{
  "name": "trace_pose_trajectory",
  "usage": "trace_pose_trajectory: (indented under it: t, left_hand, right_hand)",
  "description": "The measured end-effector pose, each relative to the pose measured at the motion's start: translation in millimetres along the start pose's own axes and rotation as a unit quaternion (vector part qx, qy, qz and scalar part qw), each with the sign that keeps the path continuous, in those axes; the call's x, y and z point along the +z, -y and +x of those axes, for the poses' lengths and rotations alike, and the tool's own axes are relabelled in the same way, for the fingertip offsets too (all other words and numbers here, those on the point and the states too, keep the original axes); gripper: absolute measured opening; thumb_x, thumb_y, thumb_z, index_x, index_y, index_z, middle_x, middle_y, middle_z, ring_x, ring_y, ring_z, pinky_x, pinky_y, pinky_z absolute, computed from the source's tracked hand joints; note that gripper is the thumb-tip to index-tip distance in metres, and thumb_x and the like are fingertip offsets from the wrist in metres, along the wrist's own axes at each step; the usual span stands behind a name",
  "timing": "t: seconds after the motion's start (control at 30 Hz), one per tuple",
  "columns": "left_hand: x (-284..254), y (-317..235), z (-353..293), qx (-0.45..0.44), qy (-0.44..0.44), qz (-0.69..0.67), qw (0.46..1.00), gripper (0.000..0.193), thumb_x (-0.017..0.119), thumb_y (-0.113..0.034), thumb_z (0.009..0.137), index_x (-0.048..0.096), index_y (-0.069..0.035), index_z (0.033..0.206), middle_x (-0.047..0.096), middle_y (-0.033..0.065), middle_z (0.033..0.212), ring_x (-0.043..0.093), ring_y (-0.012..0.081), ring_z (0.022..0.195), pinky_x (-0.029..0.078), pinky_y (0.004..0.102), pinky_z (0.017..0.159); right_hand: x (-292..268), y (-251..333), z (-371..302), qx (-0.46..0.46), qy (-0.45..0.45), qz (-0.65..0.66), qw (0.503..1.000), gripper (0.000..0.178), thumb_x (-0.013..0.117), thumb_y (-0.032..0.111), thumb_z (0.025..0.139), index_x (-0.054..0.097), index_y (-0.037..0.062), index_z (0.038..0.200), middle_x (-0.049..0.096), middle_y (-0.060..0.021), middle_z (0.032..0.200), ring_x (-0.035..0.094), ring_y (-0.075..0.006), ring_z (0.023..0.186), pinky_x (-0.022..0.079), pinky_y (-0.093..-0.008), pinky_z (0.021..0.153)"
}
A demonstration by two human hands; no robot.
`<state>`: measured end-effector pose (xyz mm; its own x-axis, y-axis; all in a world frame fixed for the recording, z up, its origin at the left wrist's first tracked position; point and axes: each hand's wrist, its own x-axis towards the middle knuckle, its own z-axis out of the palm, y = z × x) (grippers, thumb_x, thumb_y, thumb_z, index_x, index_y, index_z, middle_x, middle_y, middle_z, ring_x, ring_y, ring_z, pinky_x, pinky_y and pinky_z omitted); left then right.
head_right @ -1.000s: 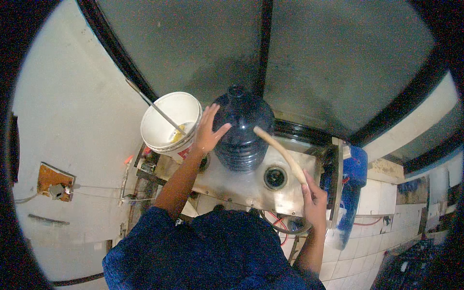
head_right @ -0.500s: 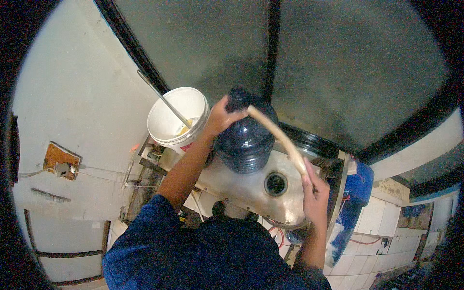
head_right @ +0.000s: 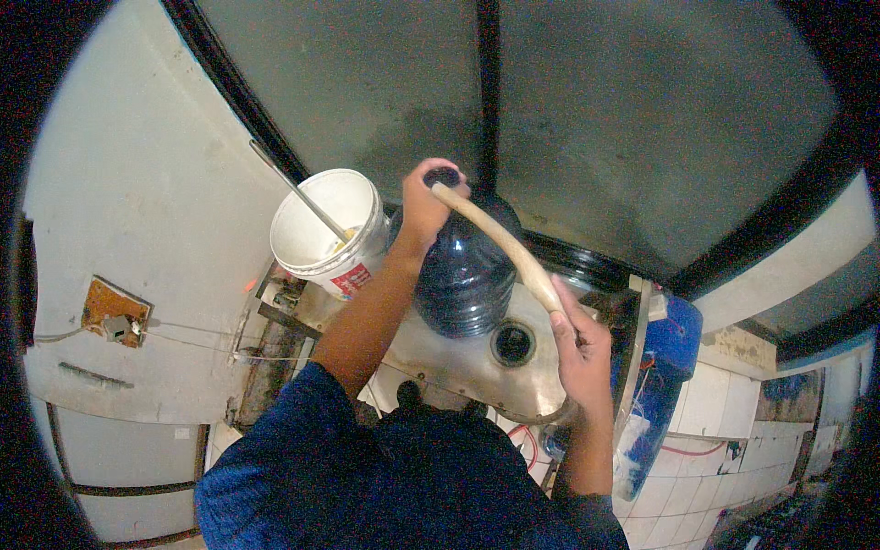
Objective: The person scrubs the exterior of large blue water jugs with a brush and water at a sink, then rinses and stacks them. The person repeats this process for multiple jugs, handling each one individually.
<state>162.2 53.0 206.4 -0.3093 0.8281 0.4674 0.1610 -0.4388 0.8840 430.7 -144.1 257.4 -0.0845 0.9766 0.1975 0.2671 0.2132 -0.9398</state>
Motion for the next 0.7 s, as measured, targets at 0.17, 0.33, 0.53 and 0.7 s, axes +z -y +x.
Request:
trace_pose_trajectory:
  t: [0.17,0.33,0.53,0.7]
  left_hand:
    - [19,-35,-10,0.033,-0.26,0.113,0.958,0.036,0.085,-0.002,0.068,0.069,-0.003,0.1,0.072,0.0081,0.088,0.069,0.0198,0.083,0.054,0.0343,0.08]
    - [3,-12,-9,0.164,0.057,0.059,0.983,0.035,0.082,0.001,0.074,0.067,-0.005,0.106,0.069,0.0043,0.084,0.066,0.0146,0.078,0.053,0.0308,0.073]
    - [19,-7,-12,0.145,-0.113,0.124,0.975,0.031,0.08,-0.001,0.076,0.06,-0.006,0.099,0.069,0.0069,0.082,0.067,0.0171,0.078,0.053,0.0321,0.074]
    - [6,-24,-17,0.095,-0.038,0.092,0.99,0.059,0.089,-0.013,0.072,0.056,-0.008,0.121,0.072,0.0076,0.093,0.069,0.0181,0.087,0.054,0.0327,0.082]
  right_hand:
    - [0,12,0,-0.035,-0.013,0.006,0.999,0.043,0.059,0.014,0.102,0.056,0.0034,0.144,0.069,-0.0099,0.126,0.059,-0.011,0.111,0.043,-0.0277,0.1]
    - [-4,21,-5,0.035,0.016,0.022,0.999,0.043,0.058,0.013,0.102,0.055,0.0019,0.144,0.068,-0.0099,0.128,0.058,-0.0108,0.113,0.042,-0.0271,0.101]
    - [-5,15,-2,0.004,0.0,0.002,1.0,0.042,0.058,0.012,0.102,0.056,0.0044,0.144,0.067,-0.0116,0.132,0.058,-0.0125,0.117,0.043,-0.0284,0.103]
    - [-3,3,-4,0.004,0.033,0.009,0.999,0.042,0.058,0.012,0.102,0.056,0.0057,0.144,0.066,-0.0135,0.135,0.058,-0.0154,0.122,0.042,-0.0304,0.105]
